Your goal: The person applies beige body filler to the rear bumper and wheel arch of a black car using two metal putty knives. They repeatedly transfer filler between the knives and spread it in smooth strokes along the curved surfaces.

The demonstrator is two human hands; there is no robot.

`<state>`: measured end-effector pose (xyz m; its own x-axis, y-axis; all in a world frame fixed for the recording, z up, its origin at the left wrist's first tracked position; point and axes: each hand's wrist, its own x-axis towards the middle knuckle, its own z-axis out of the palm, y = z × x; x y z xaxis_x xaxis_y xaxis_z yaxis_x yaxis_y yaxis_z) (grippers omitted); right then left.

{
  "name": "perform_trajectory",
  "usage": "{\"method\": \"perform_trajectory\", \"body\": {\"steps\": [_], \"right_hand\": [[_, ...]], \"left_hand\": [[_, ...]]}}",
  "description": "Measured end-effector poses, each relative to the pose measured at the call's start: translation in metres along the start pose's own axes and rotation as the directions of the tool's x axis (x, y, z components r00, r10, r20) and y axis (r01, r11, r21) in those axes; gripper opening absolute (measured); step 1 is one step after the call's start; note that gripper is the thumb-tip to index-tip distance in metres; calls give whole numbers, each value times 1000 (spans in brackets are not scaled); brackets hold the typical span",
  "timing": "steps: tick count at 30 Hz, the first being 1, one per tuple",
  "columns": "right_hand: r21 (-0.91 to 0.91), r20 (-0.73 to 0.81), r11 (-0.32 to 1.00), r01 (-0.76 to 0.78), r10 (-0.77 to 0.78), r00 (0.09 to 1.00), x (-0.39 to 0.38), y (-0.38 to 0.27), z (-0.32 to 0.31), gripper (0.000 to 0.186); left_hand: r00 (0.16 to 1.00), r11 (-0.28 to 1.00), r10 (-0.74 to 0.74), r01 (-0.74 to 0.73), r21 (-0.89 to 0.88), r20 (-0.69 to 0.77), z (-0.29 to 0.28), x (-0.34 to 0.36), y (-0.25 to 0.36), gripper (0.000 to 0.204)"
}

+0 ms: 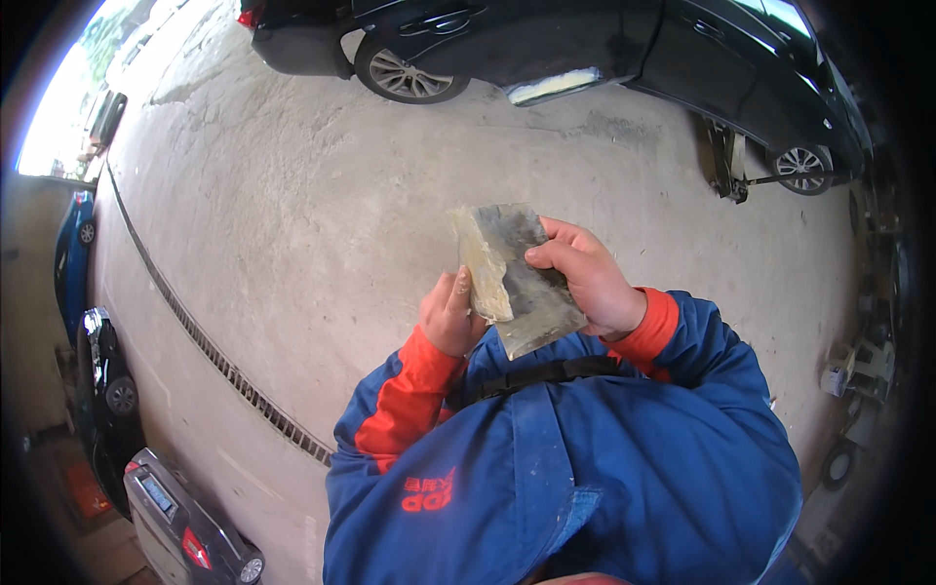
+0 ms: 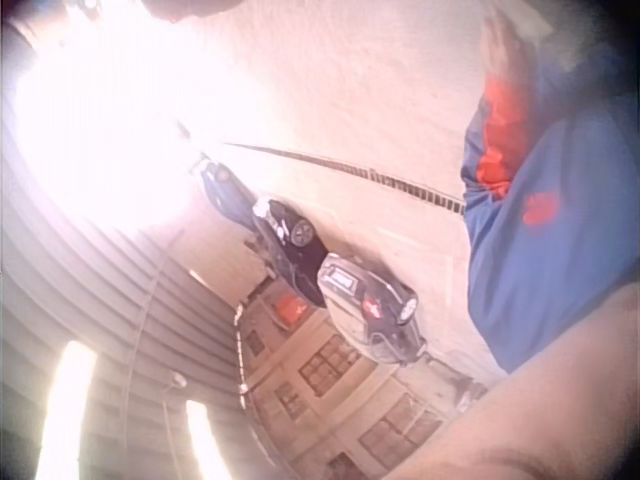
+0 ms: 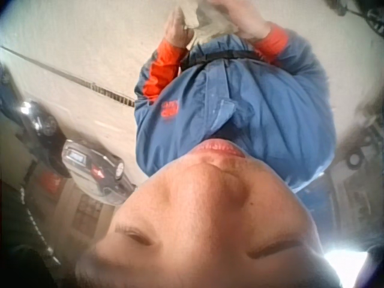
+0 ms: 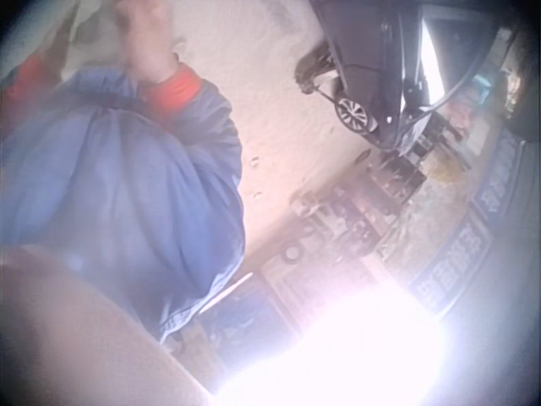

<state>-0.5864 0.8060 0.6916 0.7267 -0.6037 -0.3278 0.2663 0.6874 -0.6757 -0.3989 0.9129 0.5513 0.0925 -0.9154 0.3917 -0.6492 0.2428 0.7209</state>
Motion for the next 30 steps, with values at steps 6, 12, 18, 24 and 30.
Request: {"method": "perform_trajectory", "body": {"steps": [6,12,18,24,30], "right_hand": [[-10,-6,1000,11,-11,1000,-4,-1,1,29],[11,21,999,35,-35,999,-8,0,4,31],[98,77,943,317,-325,943,-21,-6,13,34],[-555,105,551,624,-697,709,11,-3,-3,30],[-709,480,231,667,-535,695,31,-2,14,26]], "left_hand": [[937,907,346,-320,273,-53,-26,3,8,76],[922,873,385,-354,336,-28,-40,-7,1,70],[999,998,53,-53,46,-1,-50,-23,-9,37],[859,35,-310,439,-898,408,-88,-29,23,41],[768,23,-257,612,-790,587,-103,-17,39,40]]}}
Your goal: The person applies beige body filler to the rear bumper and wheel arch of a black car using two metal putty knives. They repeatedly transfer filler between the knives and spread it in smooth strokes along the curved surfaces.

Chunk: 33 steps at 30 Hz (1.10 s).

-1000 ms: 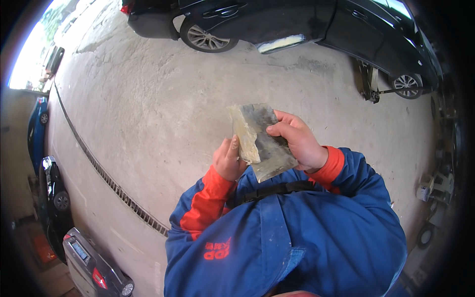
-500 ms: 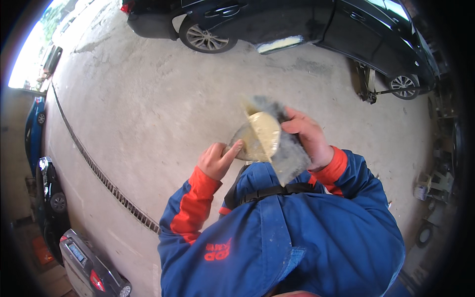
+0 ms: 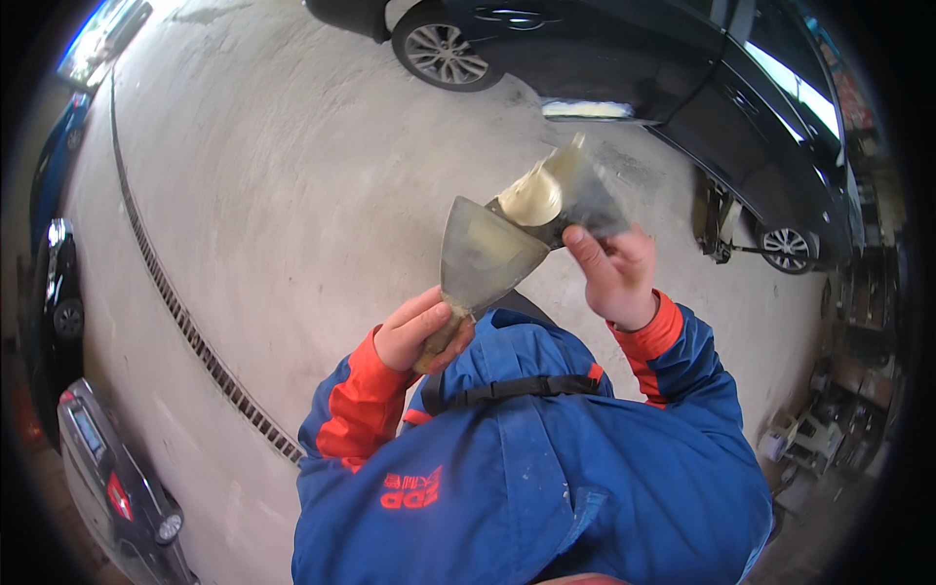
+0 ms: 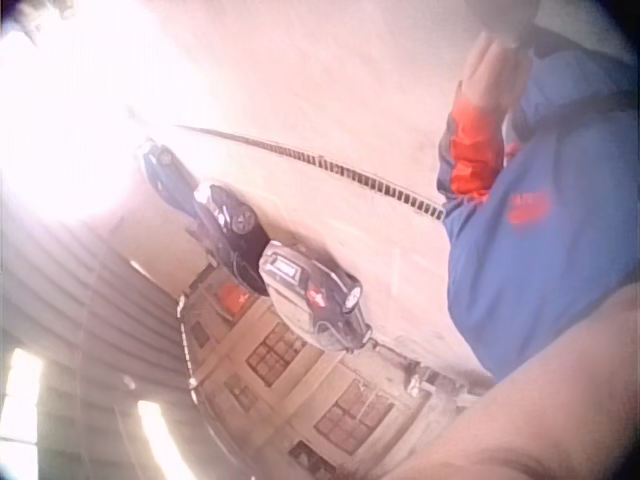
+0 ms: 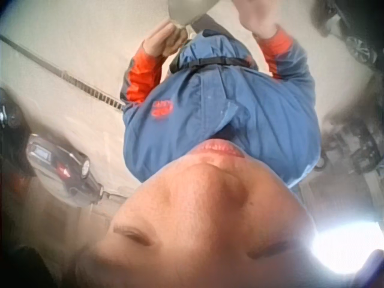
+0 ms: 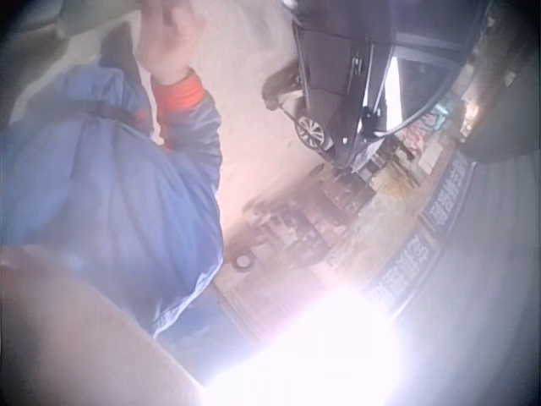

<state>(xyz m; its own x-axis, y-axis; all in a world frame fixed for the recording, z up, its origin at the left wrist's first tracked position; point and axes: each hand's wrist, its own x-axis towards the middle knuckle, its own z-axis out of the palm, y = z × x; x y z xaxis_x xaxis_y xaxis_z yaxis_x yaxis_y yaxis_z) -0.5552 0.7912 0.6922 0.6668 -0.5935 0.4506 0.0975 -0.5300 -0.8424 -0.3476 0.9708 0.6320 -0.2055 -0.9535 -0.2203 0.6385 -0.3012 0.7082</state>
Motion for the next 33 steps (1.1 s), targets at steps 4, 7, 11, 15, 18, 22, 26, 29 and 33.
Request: {"method": "perform_trajectory", "body": {"steps": [4,7,11,15,18,22,26,29,33], "right_hand": [[-103,291,983,150,-115,950,43,10,13,43],[-108,411,987,117,-63,909,73,24,27,49],[-131,538,988,81,3,843,116,50,39,55],[-284,734,953,104,146,664,155,80,45,52],[-322,771,947,-9,268,578,180,102,73,47],[-149,383,954,-261,299,874,233,114,78,45],[-70,658,994,84,-17,753,272,111,98,55],[67,843,987,145,-134,521,282,113,138,58],[-186,570,964,-187,261,779,326,132,168,36]], "left_hand": [[999,998,6,-8,-58,-35,-25,-1,14,40],[1000,993,15,-17,-121,-20,-52,0,23,39],[997,991,30,-40,-125,-77,-89,9,39,39],[999,977,45,-43,-209,3,-126,32,67,39],[981,936,193,-186,-297,-7,-144,41,96,39],[990,965,115,-130,-226,-79,-164,42,132,42],[973,943,182,-214,-254,-144,-182,35,158,41],[875,838,359,-455,-299,-325,-199,20,176,42],[899,892,335,-399,-212,-282,-236,3,202,43]]}}
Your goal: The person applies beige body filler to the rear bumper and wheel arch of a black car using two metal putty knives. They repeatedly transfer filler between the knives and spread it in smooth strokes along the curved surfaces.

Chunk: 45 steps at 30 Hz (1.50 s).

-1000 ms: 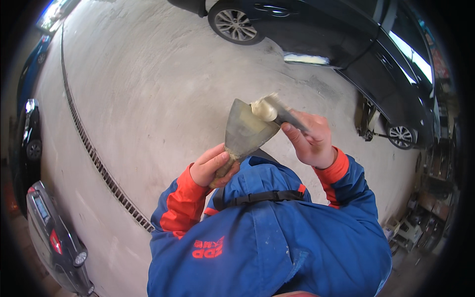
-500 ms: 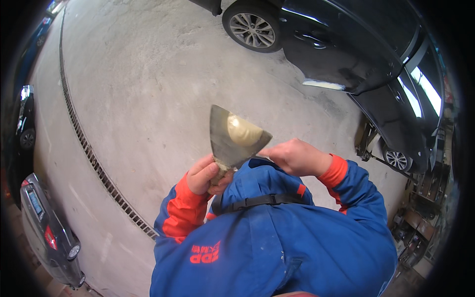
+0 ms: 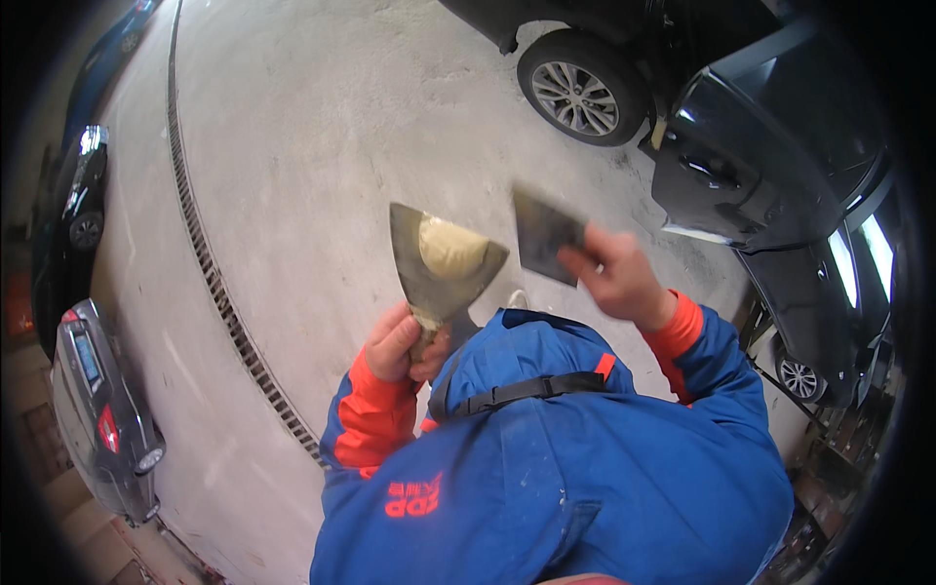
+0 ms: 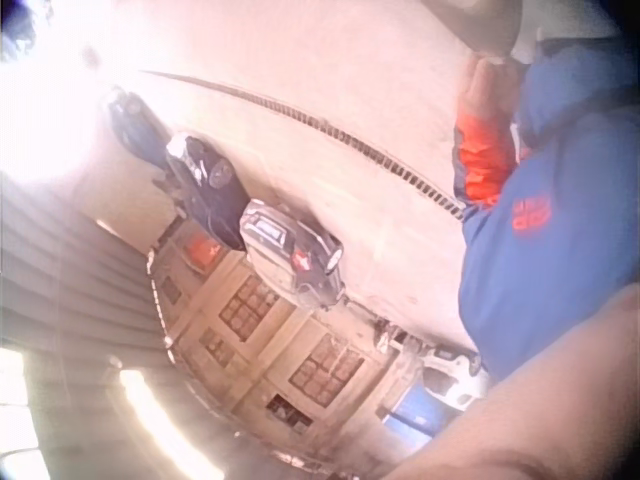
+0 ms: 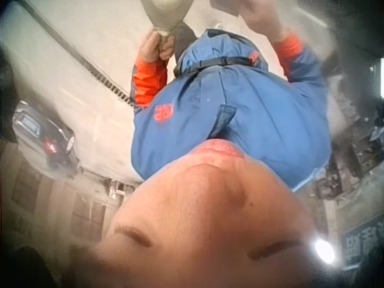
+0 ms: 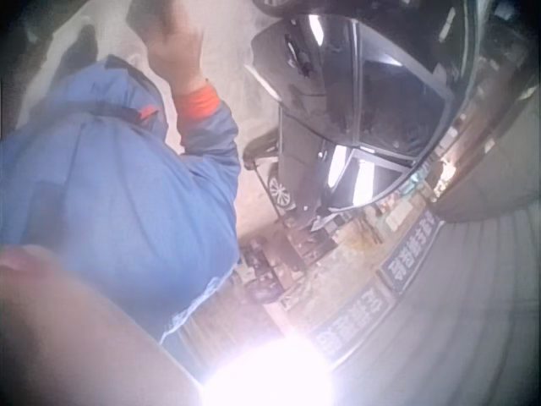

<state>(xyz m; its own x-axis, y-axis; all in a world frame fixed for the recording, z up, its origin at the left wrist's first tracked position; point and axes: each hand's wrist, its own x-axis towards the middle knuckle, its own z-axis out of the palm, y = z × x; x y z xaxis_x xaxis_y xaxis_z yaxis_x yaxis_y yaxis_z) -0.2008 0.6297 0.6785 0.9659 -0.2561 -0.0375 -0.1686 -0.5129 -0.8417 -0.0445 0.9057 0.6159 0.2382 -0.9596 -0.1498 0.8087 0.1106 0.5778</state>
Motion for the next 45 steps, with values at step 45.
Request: {"method": "perform_trajectory", "body": {"steps": [45], "right_hand": [[233,-418,908,349,-231,879,867,-76,24,20]], "left_hand": [[965,962,-247,255,101,-86,-384,366,673,25]]}}
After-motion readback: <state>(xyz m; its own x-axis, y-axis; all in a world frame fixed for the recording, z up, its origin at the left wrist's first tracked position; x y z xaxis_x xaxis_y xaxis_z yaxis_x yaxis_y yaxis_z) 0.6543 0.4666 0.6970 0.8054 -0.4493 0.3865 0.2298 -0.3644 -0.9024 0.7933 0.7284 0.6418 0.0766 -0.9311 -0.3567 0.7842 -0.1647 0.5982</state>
